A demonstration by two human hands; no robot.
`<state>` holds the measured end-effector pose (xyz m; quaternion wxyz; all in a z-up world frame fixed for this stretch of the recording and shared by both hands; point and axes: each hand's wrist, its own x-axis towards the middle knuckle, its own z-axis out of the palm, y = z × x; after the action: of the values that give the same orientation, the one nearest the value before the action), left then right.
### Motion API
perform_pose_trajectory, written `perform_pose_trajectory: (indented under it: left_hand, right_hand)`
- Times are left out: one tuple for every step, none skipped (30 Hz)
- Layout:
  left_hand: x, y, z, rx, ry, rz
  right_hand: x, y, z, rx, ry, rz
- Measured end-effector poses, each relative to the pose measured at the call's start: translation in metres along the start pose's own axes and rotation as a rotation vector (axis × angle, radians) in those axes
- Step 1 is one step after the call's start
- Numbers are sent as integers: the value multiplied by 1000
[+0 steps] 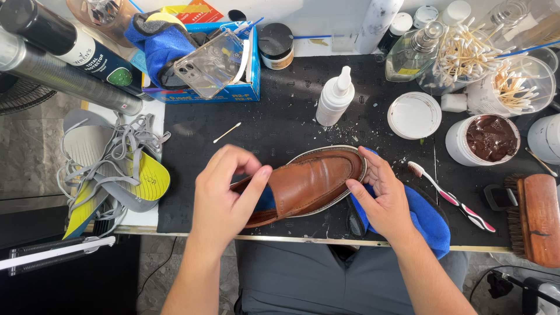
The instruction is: The person cleans a pair of brown leather slip-on shoes using a toothbrush, a cloth, a spray bottle, and cotton swabs. They apply a cleaning solution to the cloth and wipe the shoe surfaces, then use a toothbrush to scrub the leather and a cotton swab to clean the seams and edges.
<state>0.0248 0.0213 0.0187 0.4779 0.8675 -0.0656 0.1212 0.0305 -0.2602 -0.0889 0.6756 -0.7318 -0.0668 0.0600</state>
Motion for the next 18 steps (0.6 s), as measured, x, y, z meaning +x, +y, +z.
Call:
perform_pose_trajectory:
  left_hand:
    - [-8, 1, 0, 61, 22, -15]
    - [-15, 3, 1, 122, 45, -29]
    - [-21, 4, 1, 185, 69, -45]
    - [-28, 7, 4, 181, 80, -95]
    - [-35, 10, 9, 178, 92, -144]
    - [-38, 13, 15, 176, 104, -193]
    - [-40, 15, 21, 118, 113, -250]
    - [-42, 17, 27, 60, 121, -305]
    - [-43, 19, 33, 0, 127, -361]
    - [-41, 18, 39, -6, 101, -364]
    - [-38, 17, 43, -11, 75, -368]
    - [-37, 16, 46, -16, 50, -372]
    - [-36, 15, 48, -52, 24, -393]
    - [-36, 14, 50, -88, -2, -415]
    - [-37, 12, 53, -123, -29, -435]
    - [-39, 11, 56, -91, 24, -381]
    - [-44, 12, 61, -58, 77, -328]
    - [-50, 11, 65, -26, 129, -274]
  right_hand:
    - [-1, 0, 0, -10, 1, -10]
    - [-1, -1, -1, -20, 2, -21]
    - [-2, -1, -1, -29, 1, -32]
    - [-2, -2, 0, -39, 10, -41]
    - [-2, -3, 0, -48, 19, -51]
    - [-2, -4, 1, -56, 28, -61]
    - [-3, -5, 2, -117, 54, -50]
    - [-4, -5, 2, -177, 79, -40]
    - [-6, -5, 1, -240, 106, -28]
    - [-9, -5, -1, -300, 116, -59]
    - [-12, -5, -4, -361, 124, -89]
    - [-15, -4, -6, -421, 132, -120]
    - [-18, -4, -8, -440, 140, -110]
    - [-20, -3, -12, -460, 148, -100]
    - [-23, -3, -15, -479, 156, -91]
    - [-24, -2, -17, -381, 156, -87]
    - [-25, -2, -18, -285, 155, -82]
    - [-26, -2, -18, -188, 153, -78]
